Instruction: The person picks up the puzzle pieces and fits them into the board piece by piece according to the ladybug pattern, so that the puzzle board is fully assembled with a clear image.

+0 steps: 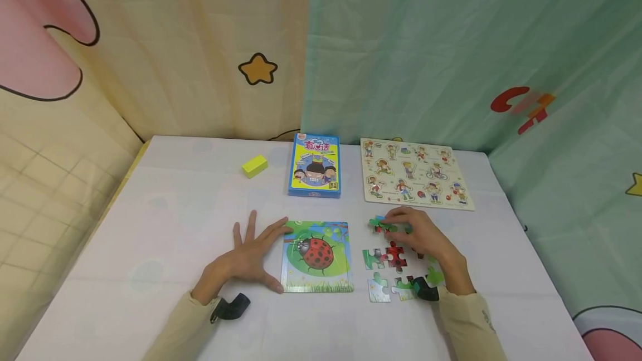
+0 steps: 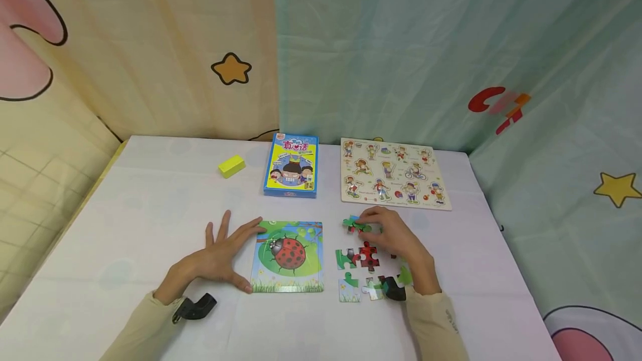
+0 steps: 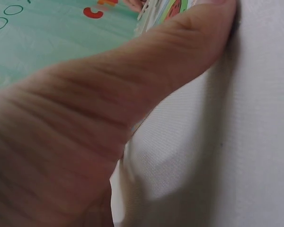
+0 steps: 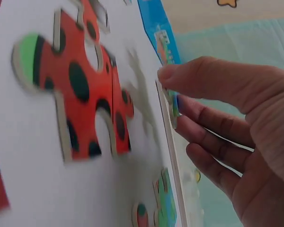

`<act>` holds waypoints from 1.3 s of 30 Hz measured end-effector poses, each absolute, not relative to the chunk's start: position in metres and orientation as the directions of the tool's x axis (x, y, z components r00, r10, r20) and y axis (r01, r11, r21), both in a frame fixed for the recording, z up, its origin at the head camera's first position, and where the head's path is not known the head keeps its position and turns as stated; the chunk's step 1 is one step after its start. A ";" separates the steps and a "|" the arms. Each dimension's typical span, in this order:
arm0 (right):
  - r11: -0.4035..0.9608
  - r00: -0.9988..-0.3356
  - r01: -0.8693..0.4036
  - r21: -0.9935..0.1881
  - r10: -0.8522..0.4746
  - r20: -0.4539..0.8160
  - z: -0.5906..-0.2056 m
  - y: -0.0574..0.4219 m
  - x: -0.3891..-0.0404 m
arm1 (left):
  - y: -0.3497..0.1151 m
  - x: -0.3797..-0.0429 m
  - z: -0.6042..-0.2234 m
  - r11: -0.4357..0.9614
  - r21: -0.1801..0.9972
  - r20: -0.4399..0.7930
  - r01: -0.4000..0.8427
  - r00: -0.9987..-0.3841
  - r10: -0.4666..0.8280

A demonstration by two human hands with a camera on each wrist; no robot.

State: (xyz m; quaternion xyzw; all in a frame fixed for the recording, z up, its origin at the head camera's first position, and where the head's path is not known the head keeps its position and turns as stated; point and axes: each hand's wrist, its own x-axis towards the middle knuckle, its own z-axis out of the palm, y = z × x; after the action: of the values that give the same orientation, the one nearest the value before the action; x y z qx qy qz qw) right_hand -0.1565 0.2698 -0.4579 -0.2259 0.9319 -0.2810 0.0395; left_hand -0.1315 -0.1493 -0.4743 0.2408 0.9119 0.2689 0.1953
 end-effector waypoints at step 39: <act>0.676 -0.738 -0.607 -0.417 -0.675 -0.020 -0.450 0.137 -0.158 | -0.150 -0.130 -0.476 0.722 0.593 -0.192 0.357 -0.808 0.557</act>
State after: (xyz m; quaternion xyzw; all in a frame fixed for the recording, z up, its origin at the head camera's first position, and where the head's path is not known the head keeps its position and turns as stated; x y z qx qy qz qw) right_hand -0.1576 0.1372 -0.4499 -0.3516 0.9114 -0.1956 0.0862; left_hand -0.1303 -0.1497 -0.4758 0.2510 0.9099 0.2759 0.1816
